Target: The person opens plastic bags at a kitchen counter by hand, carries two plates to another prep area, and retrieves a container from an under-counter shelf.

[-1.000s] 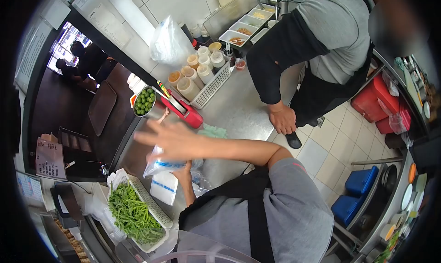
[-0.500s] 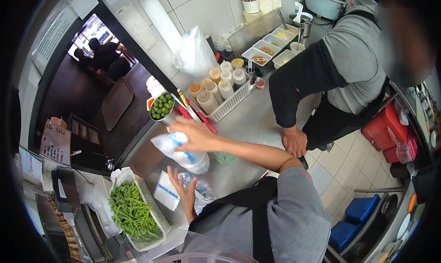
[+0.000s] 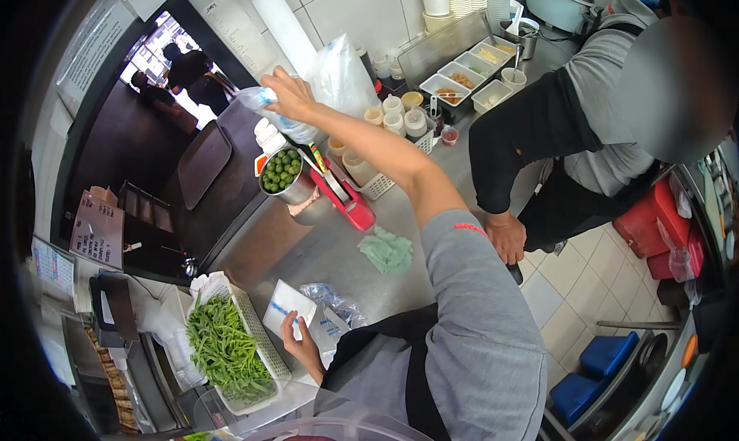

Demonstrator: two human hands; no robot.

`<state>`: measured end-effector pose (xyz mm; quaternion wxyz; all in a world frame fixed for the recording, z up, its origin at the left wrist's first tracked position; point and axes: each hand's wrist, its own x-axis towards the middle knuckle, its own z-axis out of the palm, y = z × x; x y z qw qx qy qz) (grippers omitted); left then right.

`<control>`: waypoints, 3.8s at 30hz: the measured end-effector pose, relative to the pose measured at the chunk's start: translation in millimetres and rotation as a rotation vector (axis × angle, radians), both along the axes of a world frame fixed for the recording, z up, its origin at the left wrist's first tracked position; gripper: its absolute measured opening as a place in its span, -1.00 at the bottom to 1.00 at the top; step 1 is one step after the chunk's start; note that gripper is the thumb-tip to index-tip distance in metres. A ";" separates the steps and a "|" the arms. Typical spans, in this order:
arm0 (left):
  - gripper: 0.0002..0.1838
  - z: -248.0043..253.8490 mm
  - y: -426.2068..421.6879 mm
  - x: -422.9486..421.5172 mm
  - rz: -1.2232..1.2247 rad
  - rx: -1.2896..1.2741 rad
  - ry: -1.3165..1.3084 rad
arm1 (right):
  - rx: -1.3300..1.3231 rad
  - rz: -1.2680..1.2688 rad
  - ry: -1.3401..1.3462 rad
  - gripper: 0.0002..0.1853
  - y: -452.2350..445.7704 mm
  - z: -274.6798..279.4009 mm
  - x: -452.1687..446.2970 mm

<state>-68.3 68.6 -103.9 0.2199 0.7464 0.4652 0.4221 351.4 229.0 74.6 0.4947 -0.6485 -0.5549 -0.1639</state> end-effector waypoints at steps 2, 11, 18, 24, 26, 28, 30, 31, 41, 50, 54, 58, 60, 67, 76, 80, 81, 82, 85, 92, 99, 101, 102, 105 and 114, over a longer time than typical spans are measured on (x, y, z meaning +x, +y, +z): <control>-0.83 -3.0 -1.5 -5.9 0.009 0.022 0.039 | -0.069 -0.035 0.013 -0.54 22.4 -26.0 8.1; -0.86 -14.5 -1.3 -28.5 0.077 0.000 0.248 | -0.390 -0.215 0.085 -0.33 89.2 -106.5 34.5; -0.66 -58.6 44.4 -72.5 0.144 0.079 0.494 | -0.437 -0.426 -0.364 0.07 30.3 -68.0 -21.6; -0.48 -132.8 172.1 -102.3 -0.105 0.043 0.863 | -0.255 0.738 -0.093 -0.64 -79.1 -136.9 -167.4; -0.38 -115.6 187.6 -84.4 0.026 -0.272 0.917 | -0.533 0.737 0.055 -0.72 -105.4 -175.8 -199.4; -0.56 -118.2 207.4 -90.0 0.035 -0.155 1.167 | -0.506 0.759 0.175 -0.68 -112.1 -235.7 -220.0; -0.54 -118.7 207.8 -88.1 0.035 -0.135 1.210 | -0.476 0.775 0.266 -0.66 -133.3 -245.6 -219.3; -0.53 -116.5 205.0 -84.0 0.026 -0.149 1.199 | -0.493 0.751 0.326 -0.65 -145.3 -243.6 -221.4; -0.66 2.5 124.6 -55.7 -0.476 0.021 0.669 | -0.126 0.525 0.585 0.00 -204.5 -197.9 -259.9; -0.79 88.3 52.9 5.7 -1.163 -0.495 0.152 | -0.426 0.666 1.265 -0.61 -319.1 -179.2 -279.8; -0.70 17.7 85.3 23.6 -0.631 -0.537 0.271 | -0.312 0.209 1.417 -0.57 -395.2 -185.5 -295.3; -0.73 -38.0 90.9 27.7 -0.424 -0.531 0.584 | 0.070 -0.104 1.678 -0.53 -456.4 -190.3 -322.1; -0.74 -49.9 87.7 31.7 -0.469 -0.639 0.392 | 0.184 -0.145 1.704 -0.53 -468.1 -193.1 -326.5; -0.82 -66.5 69.0 51.4 -0.494 -0.367 0.221 | 0.057 -0.047 1.582 -0.60 -505.3 -187.6 -320.5; -0.66 31.4 -95.4 80.0 -1.126 -0.506 -0.039 | -0.205 0.291 0.679 -0.77 -542.8 -135.8 -313.4; -0.82 34.7 -183.1 96.8 -1.479 -0.324 0.043 | -0.402 0.254 0.388 -0.61 -556.0 -138.3 -310.1; -0.84 37.7 -198.9 100.0 -1.567 -0.263 -0.004 | -0.462 0.210 0.418 -0.61 -570.8 -141.5 -310.3; -0.84 48.0 -215.2 100.3 -1.546 -0.193 0.110 | -0.513 0.183 0.450 -0.62 -578.8 -148.8 -312.2; -0.89 42.9 -247.6 107.1 -1.493 0.039 0.262 | -0.676 0.101 0.465 -0.64 -605.5 -190.2 -315.8; -0.53 -7.3 -307.1 119.8 -1.594 0.401 0.456 | -0.290 -0.187 0.747 -0.72 -695.8 -206.8 -352.5; -0.28 -24.9 -355.0 106.7 -1.812 0.377 0.554 | 0.192 -0.491 1.598 -0.73 -757.4 -243.7 -388.7; -0.34 -30.1 -363.4 103.6 -1.825 0.451 0.492 | 0.277 -0.529 1.650 -0.71 -762.4 -249.2 -393.0; -0.36 -33.1 -366.4 104.0 -1.833 0.492 0.460 | 0.334 -0.542 1.657 -0.70 -763.2 -250.6 -394.6; -0.46 -45.8 -371.5 118.6 -1.793 0.600 0.218 | 0.467 -0.531 1.707 -0.67 -766.6 -251.4 -404.9; -0.59 -73.9 -378.3 145.3 -2.034 0.508 0.319 | 0.848 -0.450 1.709 -0.66 -746.0 -287.2 -428.8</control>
